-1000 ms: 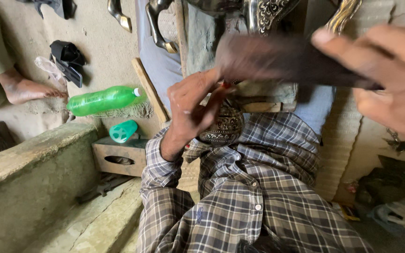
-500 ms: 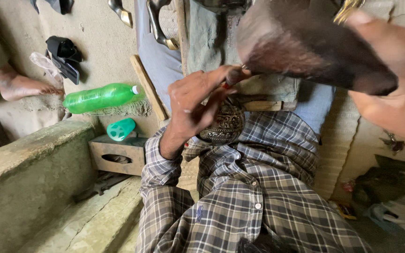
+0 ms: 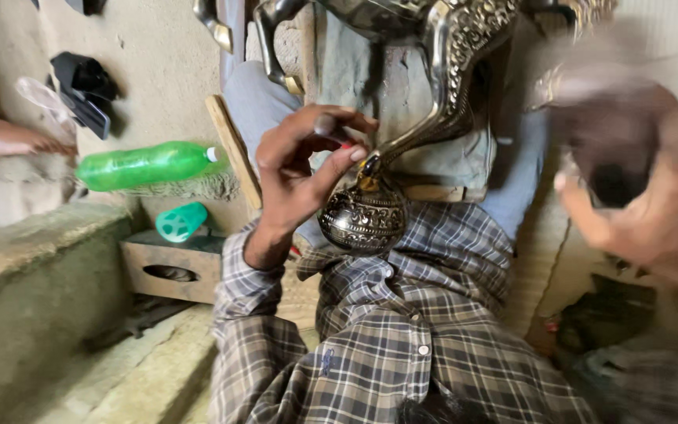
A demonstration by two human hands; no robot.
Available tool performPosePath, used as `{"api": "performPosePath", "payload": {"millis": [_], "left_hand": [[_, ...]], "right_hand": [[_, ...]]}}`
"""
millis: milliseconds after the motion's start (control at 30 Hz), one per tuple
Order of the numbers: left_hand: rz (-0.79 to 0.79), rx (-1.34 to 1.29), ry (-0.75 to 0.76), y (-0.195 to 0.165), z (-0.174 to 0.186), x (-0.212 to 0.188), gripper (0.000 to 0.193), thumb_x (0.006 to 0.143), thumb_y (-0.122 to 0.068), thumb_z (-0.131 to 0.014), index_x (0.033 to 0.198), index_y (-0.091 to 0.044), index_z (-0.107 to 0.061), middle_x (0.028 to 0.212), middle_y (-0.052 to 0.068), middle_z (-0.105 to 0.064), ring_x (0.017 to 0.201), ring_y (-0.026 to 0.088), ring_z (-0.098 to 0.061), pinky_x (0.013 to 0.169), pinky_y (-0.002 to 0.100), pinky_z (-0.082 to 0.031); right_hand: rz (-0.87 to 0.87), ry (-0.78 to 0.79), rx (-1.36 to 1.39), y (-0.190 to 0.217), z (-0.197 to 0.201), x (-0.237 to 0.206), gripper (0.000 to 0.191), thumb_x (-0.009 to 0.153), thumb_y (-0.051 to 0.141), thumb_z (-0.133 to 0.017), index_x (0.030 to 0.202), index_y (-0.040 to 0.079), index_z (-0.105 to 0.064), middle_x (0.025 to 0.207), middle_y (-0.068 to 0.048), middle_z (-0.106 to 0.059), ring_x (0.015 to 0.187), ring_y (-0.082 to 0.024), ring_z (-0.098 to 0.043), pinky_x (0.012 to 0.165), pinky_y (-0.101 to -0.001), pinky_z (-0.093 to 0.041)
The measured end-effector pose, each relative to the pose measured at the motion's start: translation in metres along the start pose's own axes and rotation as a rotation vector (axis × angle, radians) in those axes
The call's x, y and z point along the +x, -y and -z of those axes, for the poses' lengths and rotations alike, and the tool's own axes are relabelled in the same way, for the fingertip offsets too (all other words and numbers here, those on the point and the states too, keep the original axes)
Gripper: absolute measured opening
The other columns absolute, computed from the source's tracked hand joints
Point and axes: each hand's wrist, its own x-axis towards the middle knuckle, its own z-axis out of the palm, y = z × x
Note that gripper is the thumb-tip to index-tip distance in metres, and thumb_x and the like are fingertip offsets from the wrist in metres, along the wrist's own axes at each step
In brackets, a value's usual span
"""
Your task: The person secures a silver-colored metal horse figurine to a wooden block using a rope. They then use a small chisel and a hammer to engrave or refine decorative patterns on the figurine's body and neck.
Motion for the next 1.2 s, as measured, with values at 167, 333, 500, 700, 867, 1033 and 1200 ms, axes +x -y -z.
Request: {"api": "performPosePath", "payload": {"millis": [167,333,500,700,867,1033,1200], "left_hand": [[0.045,-0.045,0.138,0.009,0.008,0.010,0.045,0.104,-0.010,-0.076,0.145,-0.012,-0.058,0.124,0.008,-0.075,0.103,0.016,-0.080,0.075,0.025,-0.069],[0.070,-0.049,0.267,0.015,0.004,0.022,0.047,0.106,-0.013,-0.075,0.147,-0.013,-0.054,0.129,0.007,-0.075,0.104,0.014,-0.079,0.068,0.022,-0.065],[-0.179,0.244,0.317,0.011,0.001,0.026,0.051,0.103,-0.018,-0.074,0.149,-0.021,-0.053,0.133,0.006,-0.072,0.109,0.015,-0.076,0.089,0.034,-0.066],[-0.061,0.360,0.399,0.018,-0.003,0.029,0.045,0.104,-0.017,-0.077,0.145,-0.021,-0.061,0.120,-0.003,-0.079,0.095,0.013,-0.083,0.070,0.027,-0.069],[-0.169,0.359,0.415,0.018,0.000,0.029,0.052,0.103,-0.009,-0.071,0.150,-0.022,-0.054,0.132,0.002,-0.074,0.102,0.017,-0.080,0.083,0.030,-0.069],[-0.203,0.388,0.441,0.021,0.003,0.028,0.052,0.101,-0.006,-0.069,0.147,-0.021,-0.053,0.112,0.002,-0.077,0.089,0.015,-0.078,0.080,0.031,-0.066],[-0.106,0.396,0.500,0.025,0.003,0.026,0.060,0.092,0.004,-0.066,0.146,-0.022,-0.060,0.079,-0.002,-0.076,0.066,0.010,-0.071,0.068,0.028,-0.065]], "right_hand": [[-0.087,-0.385,0.650,-0.047,-0.087,-0.023,0.062,0.092,-0.011,-0.074,0.141,0.004,-0.039,0.108,-0.008,-0.057,0.100,-0.016,-0.061,0.098,-0.0298,-0.056],[0.002,-0.281,-0.041,-0.080,-0.120,-0.050,0.051,0.083,-0.025,-0.074,0.123,-0.002,-0.051,0.096,-0.024,-0.067,0.087,-0.031,-0.070,0.113,-0.0542,-0.049],[-0.306,-0.394,0.420,-0.065,-0.088,-0.065,0.049,0.098,-0.008,-0.081,0.137,-0.010,-0.050,0.094,-0.011,-0.069,0.086,-0.018,-0.071,0.086,-0.0295,-0.060],[-0.147,-0.427,0.345,-0.037,-0.059,-0.064,0.072,0.098,-0.005,-0.081,0.149,0.001,-0.030,0.103,-0.007,-0.068,0.091,-0.014,-0.069,0.089,-0.0258,-0.059],[-0.173,-0.384,0.246,-0.014,-0.037,-0.055,0.054,0.096,-0.006,-0.078,0.137,-0.001,-0.043,0.109,-0.015,-0.065,0.094,-0.018,-0.068,0.084,-0.0272,-0.060],[-0.203,-0.172,0.009,0.021,-0.009,-0.031,0.043,0.092,-0.005,-0.076,0.128,-0.011,-0.053,0.114,-0.023,-0.062,0.098,-0.025,-0.070,0.082,-0.0309,-0.062],[0.239,0.209,-0.573,0.016,0.009,-0.012,0.044,0.085,-0.007,-0.076,0.127,-0.012,-0.063,0.128,-0.030,-0.059,0.102,-0.035,-0.071,0.083,-0.0390,-0.064]]}}
